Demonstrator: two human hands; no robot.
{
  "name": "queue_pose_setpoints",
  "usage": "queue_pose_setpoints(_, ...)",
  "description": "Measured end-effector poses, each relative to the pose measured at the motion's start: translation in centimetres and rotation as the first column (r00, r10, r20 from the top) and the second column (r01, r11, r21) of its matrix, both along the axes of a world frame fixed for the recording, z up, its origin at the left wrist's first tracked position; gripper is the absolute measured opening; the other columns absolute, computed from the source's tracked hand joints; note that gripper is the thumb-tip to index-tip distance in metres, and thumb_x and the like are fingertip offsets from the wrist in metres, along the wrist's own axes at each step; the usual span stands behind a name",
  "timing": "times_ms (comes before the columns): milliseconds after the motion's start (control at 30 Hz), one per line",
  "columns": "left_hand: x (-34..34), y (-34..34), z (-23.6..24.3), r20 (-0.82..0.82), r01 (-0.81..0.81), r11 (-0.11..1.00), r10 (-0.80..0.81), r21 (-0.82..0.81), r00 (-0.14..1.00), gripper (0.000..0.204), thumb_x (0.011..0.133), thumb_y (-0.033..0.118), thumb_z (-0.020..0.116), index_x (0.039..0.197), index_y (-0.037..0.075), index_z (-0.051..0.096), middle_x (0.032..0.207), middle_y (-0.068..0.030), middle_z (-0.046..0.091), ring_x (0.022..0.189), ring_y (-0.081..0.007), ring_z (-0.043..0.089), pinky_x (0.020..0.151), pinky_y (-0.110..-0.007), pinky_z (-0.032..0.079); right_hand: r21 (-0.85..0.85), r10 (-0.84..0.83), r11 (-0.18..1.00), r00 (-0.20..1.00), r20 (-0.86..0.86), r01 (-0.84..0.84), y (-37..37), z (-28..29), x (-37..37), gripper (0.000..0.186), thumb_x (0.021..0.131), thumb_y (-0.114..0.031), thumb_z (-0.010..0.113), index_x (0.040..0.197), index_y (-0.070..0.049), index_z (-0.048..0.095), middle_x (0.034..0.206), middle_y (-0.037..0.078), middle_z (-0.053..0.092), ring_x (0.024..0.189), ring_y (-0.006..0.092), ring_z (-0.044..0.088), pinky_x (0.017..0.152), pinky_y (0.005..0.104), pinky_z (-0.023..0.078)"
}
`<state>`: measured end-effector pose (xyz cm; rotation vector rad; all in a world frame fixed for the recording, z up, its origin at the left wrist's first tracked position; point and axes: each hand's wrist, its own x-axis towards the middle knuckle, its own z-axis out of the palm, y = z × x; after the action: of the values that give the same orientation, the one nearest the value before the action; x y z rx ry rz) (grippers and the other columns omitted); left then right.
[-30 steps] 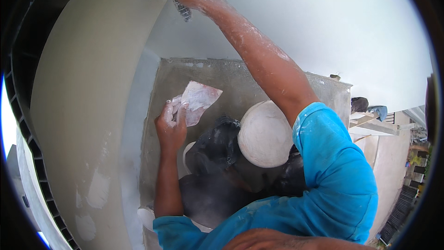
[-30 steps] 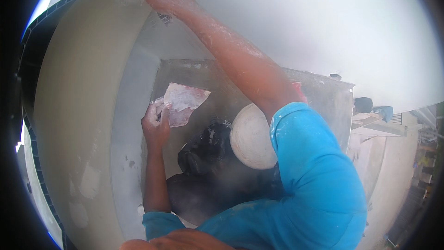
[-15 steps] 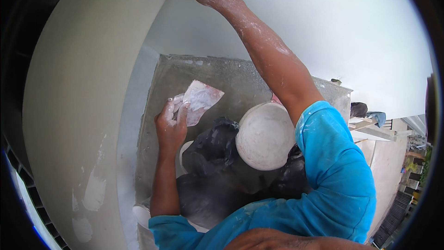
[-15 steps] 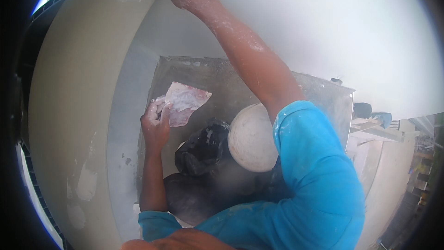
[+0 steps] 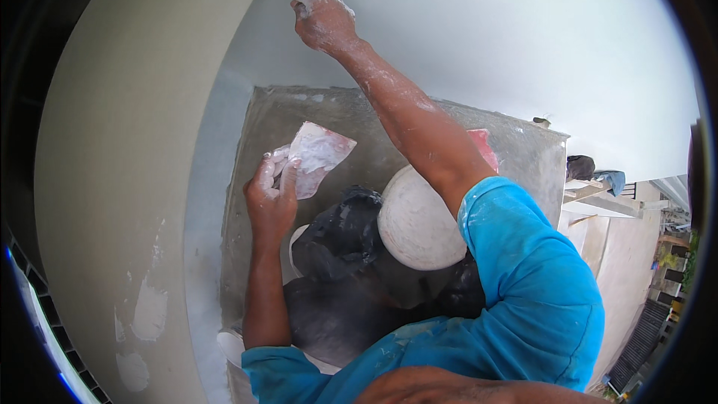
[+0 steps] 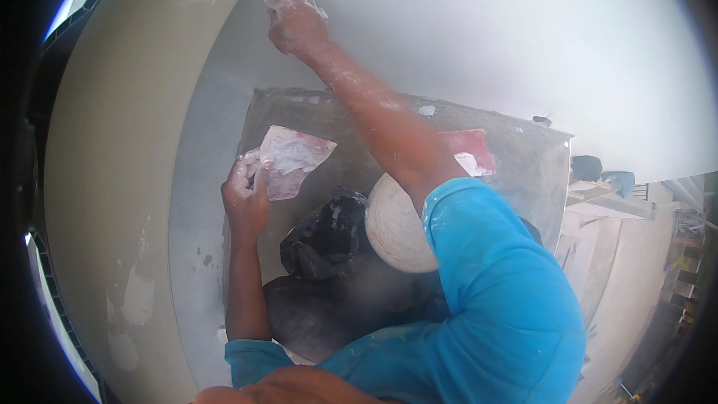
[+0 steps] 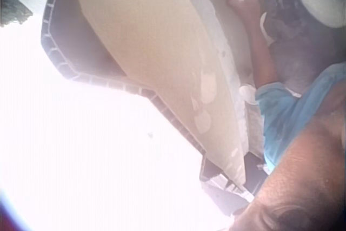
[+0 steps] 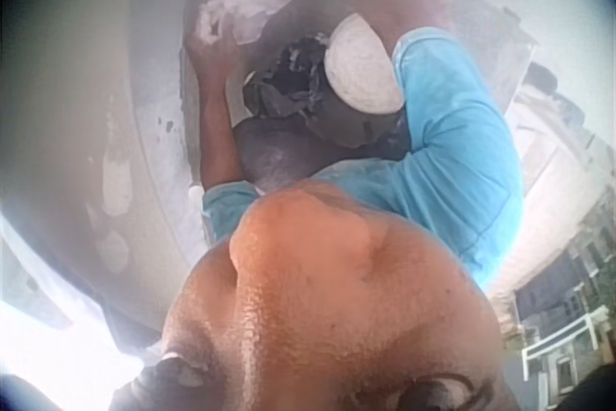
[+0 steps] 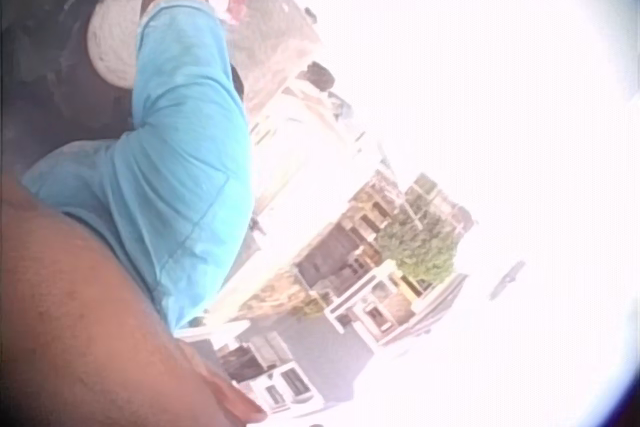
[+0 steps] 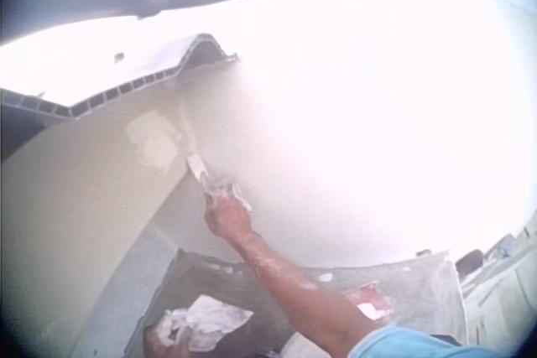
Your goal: The person scoops white plaster from a bucket using a small trowel and applies it to a curved wall with a larger trowel. They repeatedly smooth the surface and scrape excess material back into the bucket.
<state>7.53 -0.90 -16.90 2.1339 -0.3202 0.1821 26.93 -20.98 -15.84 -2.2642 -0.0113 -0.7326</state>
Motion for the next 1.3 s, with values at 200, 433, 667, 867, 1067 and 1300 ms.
queue_pose_setpoints(200,-0.6,-2.3,3.1,-0.085,-0.124,0.985,0.135,0.116,0.987,0.015,0.092,0.004,0.063,0.104,-0.004,0.065,0.092,-0.0142,0.072,0.083,-0.0161,0.067,0.078,-0.031,0.051,0.200,0.005,0.980,1.000,-0.025,0.000,0.4,0.4,-0.3,0.046,0.097,-0.020,0.049,0.143,-0.028,0.049,0.117,0.011,0.054,0.115,0.0306,0.053,0.096,0.0471,0.047)
queue_pose_setpoints(433,-1.0,0.1,4.2,-0.202,-0.186,0.939,0.250,0.291,0.947,0.018,0.092,0.005,0.062,0.108,-0.005,0.063,0.094,-0.0152,0.071,0.085,-0.0158,0.066,0.079,-0.029,0.050,0.280,0.077,0.960,0.985,-0.156,-0.031,-1.8,0.2,-2.0,0.045,0.095,-0.017,0.049,0.138,-0.029,0.056,0.111,0.012,0.055,0.112,0.0304,0.055,0.095,0.0472,0.047)
queue_pose_setpoints(667,-1.4,0.3,3.5,-0.240,-0.146,0.963,0.200,0.227,0.950,0.023,0.091,0.009,0.060,0.108,-0.006,0.063,0.087,-0.0108,0.069,0.081,-0.0125,0.060,0.078,-0.028,0.048,0.048,-0.085,0.996,0.979,0.184,0.078,-4.0,5.7,-1.7,0.051,0.090,-0.011,0.050,0.139,-0.027,0.053,0.121,0.019,0.051,0.117,0.0361,0.052,0.096,0.0542,0.045)
queue_pose_setpoints(867,-1.1,0.8,2.5,-0.243,-0.128,0.966,0.183,0.224,0.953,0.022,0.091,0.010,0.060,0.107,-0.005,0.063,0.081,-0.0084,0.067,0.078,-0.0120,0.059,0.076,-0.028,0.048,-0.090,-0.096,0.990,0.991,0.090,0.104,-4.5,9.3,0.1,0.052,0.092,-0.014,0.049,0.144,-0.020,0.047,0.144,0.028,0.041,0.133,0.0448,0.041,0.106,0.0586,0.038)
queue_pose_setpoints(1067,-0.6,1.4,1.3,-0.287,-0.115,0.974,0.169,0.194,0.943,0.023,0.091,0.011,0.061,0.108,-0.005,0.063,0.085,-0.0092,0.068,0.077,-0.0119,0.059,0.076,-0.029,0.048,-0.266,-0.223,0.921,0.945,0.240,0.285,-3.1,0.1,1.8,0.046,0.091,-0.014,0.052,0.137,-0.015,0.053,0.123,0.021,0.055,0.115,0.0352,0.055,0.093,0.0517,0.048)
queue_pose_setpoints(1300,-1.2,0.0,2.9,-0.277,-0.101,0.973,0.157,0.206,0.948,0.016,0.093,0.003,0.061,0.105,-0.007,0.063,0.090,-0.0110,0.068,0.084,-0.0112,0.061,0.078,-0.027,0.048,-0.152,-0.032,0.988,0.999,0.033,0.036,-3.9,1.1,-0.6,0.062,0.084,-0.003,0.051,0.140,-0.027,0.052,0.131,0.024,0.051,0.125,0.0405,0.047,0.096,0.0614,0.041)
